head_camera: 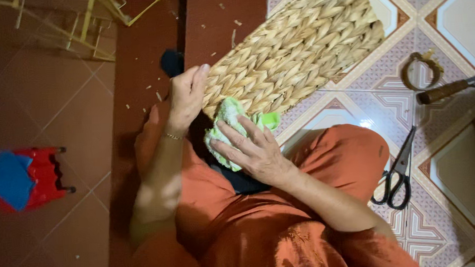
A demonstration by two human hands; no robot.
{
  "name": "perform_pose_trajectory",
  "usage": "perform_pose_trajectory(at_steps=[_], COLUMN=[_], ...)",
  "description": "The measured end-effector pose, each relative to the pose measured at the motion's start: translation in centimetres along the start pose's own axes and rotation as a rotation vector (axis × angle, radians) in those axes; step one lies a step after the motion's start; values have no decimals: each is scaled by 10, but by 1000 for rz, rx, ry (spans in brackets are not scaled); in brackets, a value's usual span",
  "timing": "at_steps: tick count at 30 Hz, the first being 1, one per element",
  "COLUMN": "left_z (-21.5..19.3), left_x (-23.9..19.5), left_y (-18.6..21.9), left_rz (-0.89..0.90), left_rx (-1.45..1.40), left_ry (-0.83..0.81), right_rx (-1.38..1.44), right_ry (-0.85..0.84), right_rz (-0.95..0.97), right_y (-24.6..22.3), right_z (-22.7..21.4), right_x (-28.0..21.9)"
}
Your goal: The person wipes the interior and exterior surfaces of a woven basket with a green cloth and trims loose fibers using scissors. The basket is rotated and repositioned repeatedly to access different sides.
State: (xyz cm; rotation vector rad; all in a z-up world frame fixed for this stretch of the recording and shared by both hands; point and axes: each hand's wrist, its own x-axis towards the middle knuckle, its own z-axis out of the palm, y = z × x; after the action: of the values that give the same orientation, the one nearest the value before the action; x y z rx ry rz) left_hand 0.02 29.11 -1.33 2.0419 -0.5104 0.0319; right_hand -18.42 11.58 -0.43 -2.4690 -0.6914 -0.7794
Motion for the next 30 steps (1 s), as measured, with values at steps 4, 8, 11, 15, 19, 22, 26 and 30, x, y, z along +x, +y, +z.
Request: perform_pose_trajectory(at_steps=[4,8,11,15,19,22,26,30], left_z=[8,8,4,2,3,1,0,0], left_x=[-3,-4,0,2,7,7,11,12], left_y=[20,28,28,25,22,19,14,9], left_rz=[25,-9,-17,-8,12,4,-38,-44], left_rx=[57,19,21,-37,-43,-65,-55,-107], left_ry=[-15,-49,-68,-87,-84,-63,-26,-28], right_rx=[-95,-51,-123,-489,-404,-367,-274,-201], right_ry=[-5,37,205,71,305,334,368,-693], right_rz=[-53,-84,-70,228,362,428,404,463], right_y=[11,14,51,145,209,207,147,34], right_z=[-19,-5,5,-33,-59,-48,-15,18], right_x=[-4,-16,-16,-31,-43,-45,-20,-12])
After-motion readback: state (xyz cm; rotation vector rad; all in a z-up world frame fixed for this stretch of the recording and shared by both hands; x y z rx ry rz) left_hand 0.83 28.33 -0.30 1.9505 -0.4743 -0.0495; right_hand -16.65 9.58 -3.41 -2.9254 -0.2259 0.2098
